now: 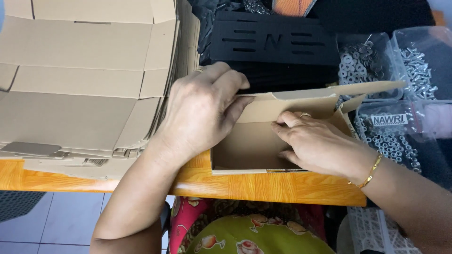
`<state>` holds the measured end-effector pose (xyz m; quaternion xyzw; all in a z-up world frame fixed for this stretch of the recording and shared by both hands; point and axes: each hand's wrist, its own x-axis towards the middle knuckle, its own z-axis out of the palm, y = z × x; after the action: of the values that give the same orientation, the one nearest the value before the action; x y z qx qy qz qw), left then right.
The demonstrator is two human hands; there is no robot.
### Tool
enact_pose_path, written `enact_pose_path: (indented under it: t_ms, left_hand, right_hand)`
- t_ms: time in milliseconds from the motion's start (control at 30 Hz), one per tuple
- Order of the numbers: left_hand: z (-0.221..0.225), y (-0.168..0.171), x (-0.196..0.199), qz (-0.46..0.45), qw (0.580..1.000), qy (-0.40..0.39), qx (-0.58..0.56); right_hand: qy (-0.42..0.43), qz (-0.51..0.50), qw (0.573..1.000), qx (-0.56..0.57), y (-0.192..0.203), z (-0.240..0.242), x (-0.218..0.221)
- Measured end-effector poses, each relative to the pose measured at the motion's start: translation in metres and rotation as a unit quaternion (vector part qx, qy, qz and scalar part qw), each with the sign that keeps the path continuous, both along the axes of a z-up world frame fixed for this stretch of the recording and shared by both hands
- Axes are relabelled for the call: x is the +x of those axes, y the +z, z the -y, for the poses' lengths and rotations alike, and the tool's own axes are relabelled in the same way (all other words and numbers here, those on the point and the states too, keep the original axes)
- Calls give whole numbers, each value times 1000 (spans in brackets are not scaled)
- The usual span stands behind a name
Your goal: Assembling a cardboard box from a flat sheet and placing plastic components inside
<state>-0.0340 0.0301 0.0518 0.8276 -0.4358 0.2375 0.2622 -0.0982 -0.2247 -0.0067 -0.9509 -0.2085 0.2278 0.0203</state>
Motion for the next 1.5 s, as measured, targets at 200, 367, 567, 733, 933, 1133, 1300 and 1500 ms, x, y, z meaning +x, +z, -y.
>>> enact_pose_path:
  t_ms: [200,367,567,733,933,1133,1300,1500]
  left_hand:
    - [-20,-12,11,-120,985,121,41]
    - [-26,-15,11,-271,952,141,-31]
    - [-32,-22,5,-318,934,140,-87]
    - [-38,-36,-1,-301,930,197,-79]
    - [-37,-52,-3,-280,934,183,-124]
    - [-33,-52,-2,-283,936,172,-119]
    - [-31,-48,-6,-327,917,198,-114]
    - [-29,-54,-11,-356,894,206,-180]
  right_hand:
    - [10,3,1000,-2,-3,5,0]
    - [-11,-8,1000,11,4,3,-2]
    - [-29,-3,998,48,5,9,-5]
    - [-21,2,990,141,5,27,-17]
    - [-33,197,975,93,34,53,-52]
    - [-273,254,927,31,68,93,-78]
    - [-433,183,862,188,69,84,-40]
    - [-490,119,770,391,32,89,-24]
